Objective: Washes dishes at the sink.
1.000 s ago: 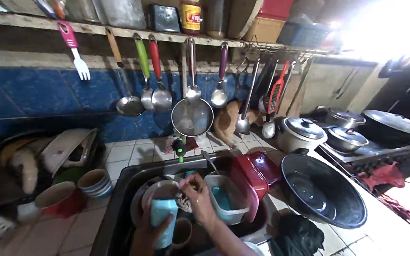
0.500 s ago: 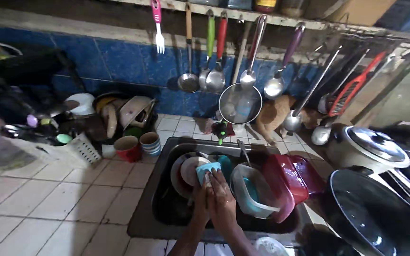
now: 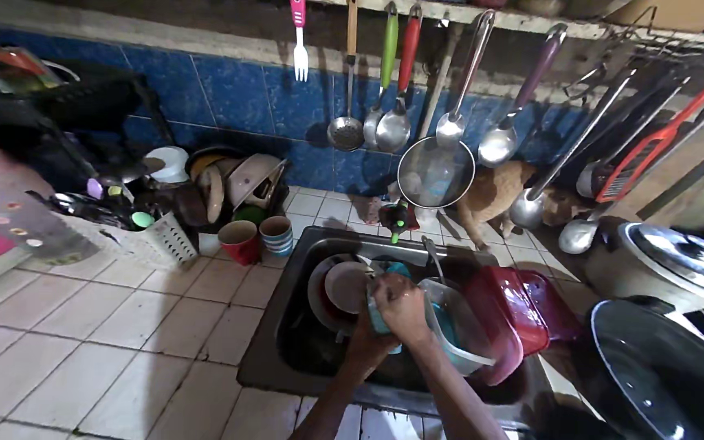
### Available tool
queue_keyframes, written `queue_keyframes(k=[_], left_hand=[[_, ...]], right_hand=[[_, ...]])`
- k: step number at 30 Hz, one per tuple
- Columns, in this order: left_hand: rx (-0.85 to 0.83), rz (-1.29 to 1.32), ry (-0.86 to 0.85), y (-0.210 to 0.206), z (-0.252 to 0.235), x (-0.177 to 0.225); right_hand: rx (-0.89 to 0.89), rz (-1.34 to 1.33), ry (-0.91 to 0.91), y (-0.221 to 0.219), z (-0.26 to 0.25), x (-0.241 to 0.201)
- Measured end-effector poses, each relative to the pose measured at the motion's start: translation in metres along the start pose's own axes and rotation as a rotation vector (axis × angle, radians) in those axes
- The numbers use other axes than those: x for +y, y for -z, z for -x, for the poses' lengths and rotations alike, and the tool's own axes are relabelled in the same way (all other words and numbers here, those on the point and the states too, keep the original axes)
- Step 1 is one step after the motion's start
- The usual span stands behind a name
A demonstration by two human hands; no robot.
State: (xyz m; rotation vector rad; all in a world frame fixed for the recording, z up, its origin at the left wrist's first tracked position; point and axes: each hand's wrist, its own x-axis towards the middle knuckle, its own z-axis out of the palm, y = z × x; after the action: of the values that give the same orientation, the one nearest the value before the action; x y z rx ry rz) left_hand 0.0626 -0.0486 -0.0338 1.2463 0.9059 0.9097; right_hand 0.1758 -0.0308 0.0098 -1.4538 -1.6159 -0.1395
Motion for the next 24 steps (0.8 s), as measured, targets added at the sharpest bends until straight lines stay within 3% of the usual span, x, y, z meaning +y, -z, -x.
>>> queue_keyframes(k=[1, 3, 5, 6, 7, 9, 10, 12, 15, 17, 19, 21, 24], left_hand=[[-0.011, 0.157, -0.005, 0.004, 0.0, 0.002], [-0.156, 0.763, 0.075, 0.012, 0.005, -0.006], [-0.414, 1.168, 0.185, 0.017, 0.003, -0.016], [-0.446, 1.175, 0.201, 0.018, 0.002, -0.019], [-0.367, 1.084, 0.203, 0.019, 0.003, -0.019], [-0.051, 0.685, 0.203, 0.012, 0.001, -0.004], [0.077, 0.531, 0.203, 0.008, -0.002, 0.003], [0.264, 0.411, 0.15, 0.001, -0.009, 0.009], [0.406, 0.555, 0.061, 0.0, -0.016, 0.009], [0.379, 0.732, -0.012, 0.01, -0.016, 0.006], [0.249, 0.891, -0.013, 0.02, -0.008, 0.011], [0.33, 0.857, 0.022, 0.029, -0.01, 0.022], [0.501, 0.399, -0.186, 0.071, -0.019, 0.018]], right_hand=[[0.041, -0.224, -0.137, 0.001, -0.003, 0.0], [0.142, -0.71, -0.484, 0.0, -0.007, 0.005], [0.152, -0.887, -0.675, -0.002, -0.009, 0.004], [0.101, -0.814, -0.644, -0.001, -0.01, 0.001], [0.013, -0.635, -0.552, 0.0, -0.013, -0.003], [-0.135, -0.251, -0.338, -0.001, -0.015, -0.014], [-0.127, -0.186, -0.276, -0.005, -0.013, -0.018], [-0.087, -0.265, -0.343, -0.012, -0.009, -0.019], [-0.149, -0.297, -0.326, -0.012, 0.013, -0.037], [-0.092, -0.117, -0.049, -0.021, 0.042, -0.048], [0.017, -0.047, 0.149, -0.032, 0.063, -0.042], [0.01, -0.105, 0.064, -0.025, 0.067, -0.033], [-0.095, -0.223, -0.315, 0.004, 0.064, -0.019]])
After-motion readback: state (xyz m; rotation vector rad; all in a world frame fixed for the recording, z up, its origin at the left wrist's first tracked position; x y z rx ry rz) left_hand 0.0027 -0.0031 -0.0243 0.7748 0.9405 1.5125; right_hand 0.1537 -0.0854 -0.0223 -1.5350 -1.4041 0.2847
